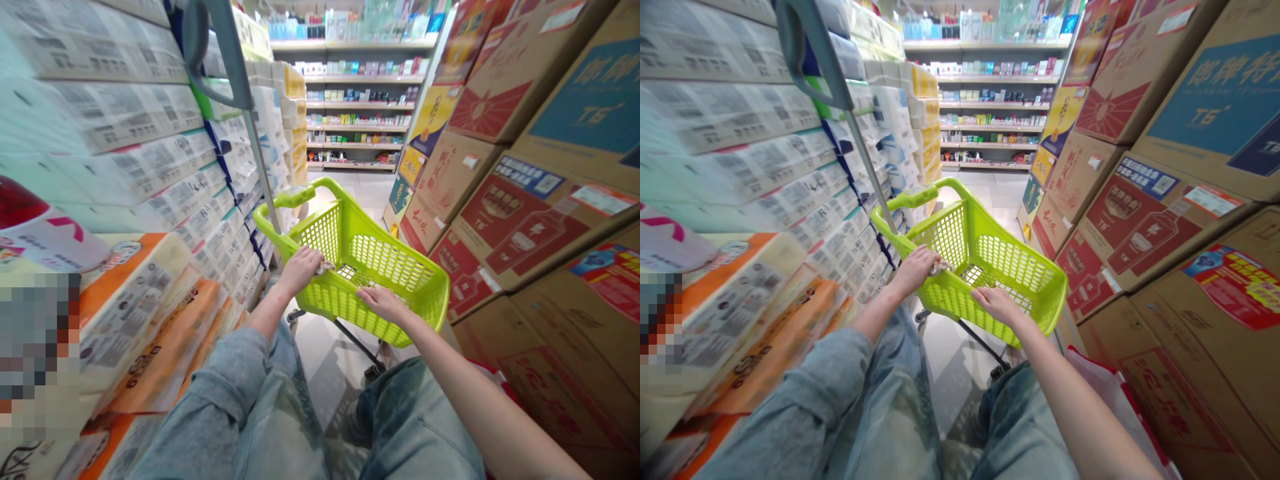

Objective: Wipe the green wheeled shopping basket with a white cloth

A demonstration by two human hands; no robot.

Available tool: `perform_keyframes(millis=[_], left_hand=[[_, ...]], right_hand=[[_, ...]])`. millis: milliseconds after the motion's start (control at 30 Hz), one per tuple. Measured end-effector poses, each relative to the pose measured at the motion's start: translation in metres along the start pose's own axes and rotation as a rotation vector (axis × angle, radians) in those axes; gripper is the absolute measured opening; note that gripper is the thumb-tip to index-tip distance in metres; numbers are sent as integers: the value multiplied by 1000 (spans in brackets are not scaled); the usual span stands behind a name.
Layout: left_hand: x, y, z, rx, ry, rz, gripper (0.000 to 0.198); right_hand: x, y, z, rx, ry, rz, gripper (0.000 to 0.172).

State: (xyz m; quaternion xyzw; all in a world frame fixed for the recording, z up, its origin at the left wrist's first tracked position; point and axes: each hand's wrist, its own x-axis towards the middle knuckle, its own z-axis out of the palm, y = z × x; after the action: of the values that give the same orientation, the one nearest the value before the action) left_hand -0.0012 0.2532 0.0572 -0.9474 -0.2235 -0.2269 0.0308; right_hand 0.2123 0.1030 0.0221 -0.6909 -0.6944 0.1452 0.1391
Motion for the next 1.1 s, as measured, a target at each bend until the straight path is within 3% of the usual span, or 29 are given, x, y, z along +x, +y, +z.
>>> perform_keyframes(millis=[167,333,700,1100], left_hand=[[-4,-31,-24,-47,99,26,19],[-13,-39,-30,-24,135,14,21],[-9,-1,-27,78,154,-22,18],[21,29,-38,263,-149,-77,10]], right_hand=[[3,17,-3,2,-42,-36,50],[4,26,-4,-75,-40,-64,51],[-2,58,-20,-339,-3,-52,51],[-3,77,-30,-335,-9,-4,50]])
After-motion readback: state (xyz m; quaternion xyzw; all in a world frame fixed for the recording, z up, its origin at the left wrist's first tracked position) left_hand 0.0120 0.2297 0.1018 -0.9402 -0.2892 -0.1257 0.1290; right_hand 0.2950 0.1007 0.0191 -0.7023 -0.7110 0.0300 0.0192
